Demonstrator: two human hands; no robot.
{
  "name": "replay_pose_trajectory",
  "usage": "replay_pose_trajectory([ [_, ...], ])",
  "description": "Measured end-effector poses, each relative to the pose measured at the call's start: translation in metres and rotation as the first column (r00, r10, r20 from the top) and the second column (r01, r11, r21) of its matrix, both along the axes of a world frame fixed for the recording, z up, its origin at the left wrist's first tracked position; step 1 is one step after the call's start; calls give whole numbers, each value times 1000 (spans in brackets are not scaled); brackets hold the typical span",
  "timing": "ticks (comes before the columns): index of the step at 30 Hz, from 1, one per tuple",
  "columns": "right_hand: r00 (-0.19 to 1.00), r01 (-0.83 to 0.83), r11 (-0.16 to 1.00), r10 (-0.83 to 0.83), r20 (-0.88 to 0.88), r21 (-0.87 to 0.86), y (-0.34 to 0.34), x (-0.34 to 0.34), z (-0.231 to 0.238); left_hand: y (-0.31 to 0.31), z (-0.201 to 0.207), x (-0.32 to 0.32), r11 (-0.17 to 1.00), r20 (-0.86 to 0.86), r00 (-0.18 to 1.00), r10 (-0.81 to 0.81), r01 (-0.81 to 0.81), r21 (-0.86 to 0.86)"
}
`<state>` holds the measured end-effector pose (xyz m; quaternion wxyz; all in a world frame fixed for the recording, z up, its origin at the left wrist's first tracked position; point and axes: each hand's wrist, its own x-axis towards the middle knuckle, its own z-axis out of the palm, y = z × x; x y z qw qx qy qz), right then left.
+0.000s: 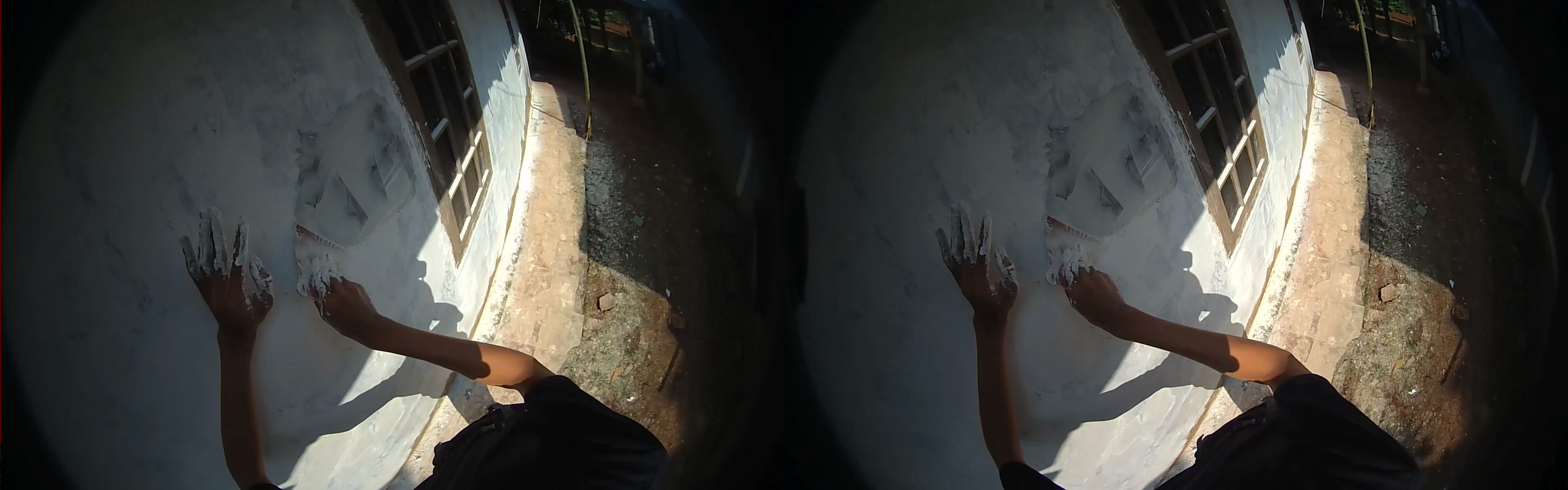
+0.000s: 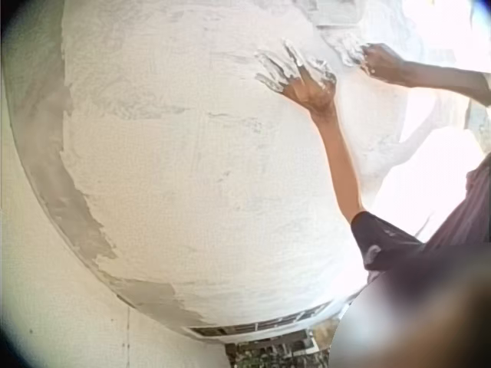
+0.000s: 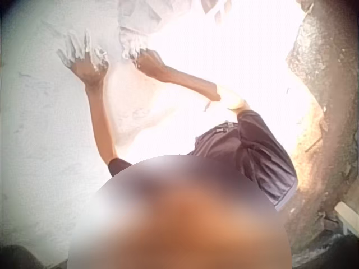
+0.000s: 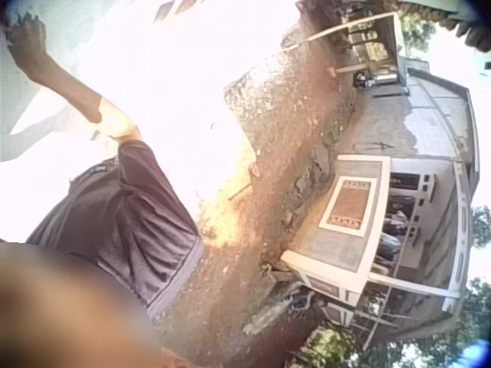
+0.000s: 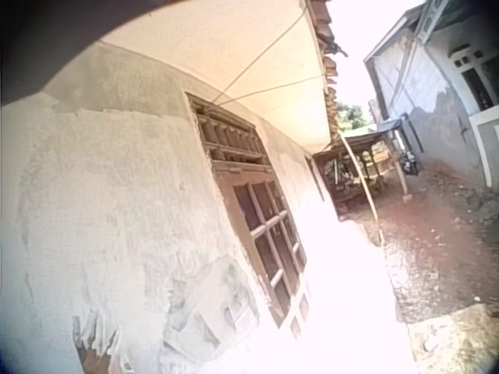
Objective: The person applies plaster to an exterior wall using a putty knife.
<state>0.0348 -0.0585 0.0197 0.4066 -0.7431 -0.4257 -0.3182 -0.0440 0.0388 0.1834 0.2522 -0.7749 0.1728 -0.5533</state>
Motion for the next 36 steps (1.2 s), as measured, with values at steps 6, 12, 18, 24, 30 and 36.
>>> replay_pose_trajectory([
  [6,952,-210,911,273,-137,355,-64,3,0,-10,15,6,999,27,999,-40,40,8],
  [12,975,-17,970,69,-210,244,-71,55,25,-18,23,22,997,32,996,-82,82,-4],
  [18,914,-329,893,383,-134,305,-31,-30,-11,-11,33,-5,999,76,997,14,-16,29],
  [24,937,201,852,-23,-349,483,-120,155,-39,-18,20,23,999,73,997,-34,32,26],
  [30,946,299,872,-323,-5,387,-94,246,-49,-17,27,15,998,111,994,-15,8,55],
  [36,970,162,930,-89,-224,331,-38,115,-10,-12,20,24,998,82,996,-47,43,45],
])
